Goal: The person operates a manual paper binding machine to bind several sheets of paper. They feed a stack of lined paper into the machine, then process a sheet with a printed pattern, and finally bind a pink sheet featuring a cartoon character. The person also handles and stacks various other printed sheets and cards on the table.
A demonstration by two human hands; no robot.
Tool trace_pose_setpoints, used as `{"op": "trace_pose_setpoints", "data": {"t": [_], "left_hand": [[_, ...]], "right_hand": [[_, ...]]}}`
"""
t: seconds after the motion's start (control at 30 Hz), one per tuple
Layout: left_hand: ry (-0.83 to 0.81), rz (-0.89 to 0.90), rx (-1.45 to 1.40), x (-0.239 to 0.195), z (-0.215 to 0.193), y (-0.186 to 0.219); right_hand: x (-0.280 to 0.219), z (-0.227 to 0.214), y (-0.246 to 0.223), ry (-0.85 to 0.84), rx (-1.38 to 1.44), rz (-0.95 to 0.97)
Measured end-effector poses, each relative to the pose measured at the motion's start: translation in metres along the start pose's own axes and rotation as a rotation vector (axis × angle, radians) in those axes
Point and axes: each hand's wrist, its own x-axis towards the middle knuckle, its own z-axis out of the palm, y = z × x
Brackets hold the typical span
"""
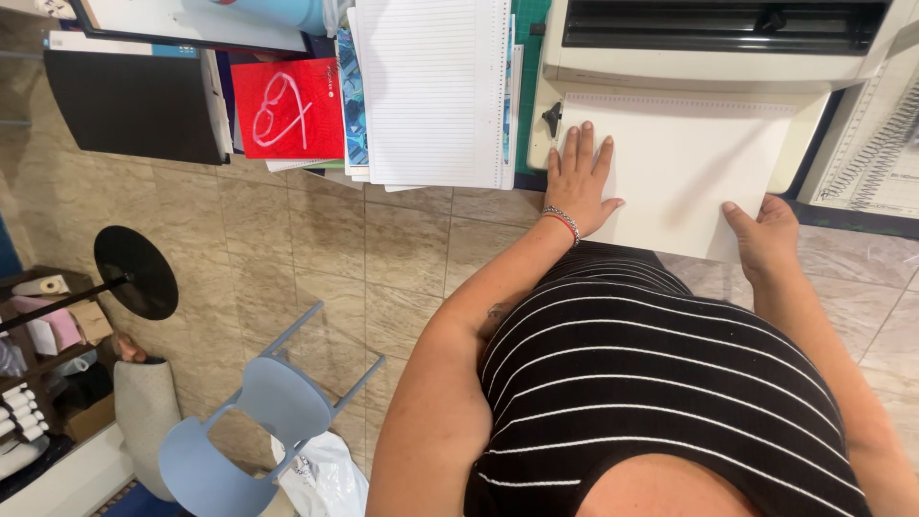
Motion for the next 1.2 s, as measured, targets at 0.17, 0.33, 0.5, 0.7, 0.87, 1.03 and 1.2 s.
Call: {"op": "trace_pose_setpoints", "data": {"t": [0.17,0.33,0.5,0.7,0.87,1.03,1.2], "left_hand": [[0.011,-0.003,-0.051,0.001,0.000,-0.003],[0.019,0.059,-0.170,-0.006,-0.022,-0.004],[0.018,0.062,-0.161,-0.009,-0.023,-0.007],[-0.003,0.059,-0.162,-0.009,-0.025,-0.008],[0.018,0.049,-0.166,-0.007,-0.026,-0.005],[0.098,0.009,-0.143,-0.004,-0.019,-0.006],[-0.024,-0.009,0.043,0.000,-0.011,-0.003]], "right_hand": [[0.020,-0.003,0.031,0.047,-0.052,-0.075],[0.023,-0.008,0.039,0.078,-0.030,-0.100],[0.023,-0.003,0.039,0.068,0.050,-0.051],[0.016,0.001,0.027,0.057,0.063,-0.028],[0.019,-0.002,0.033,0.043,0.036,-0.050],[0.028,-0.003,0.045,-0.005,0.005,-0.116],[0.015,-0.001,0.023,0.014,0.000,-0.025]]}}
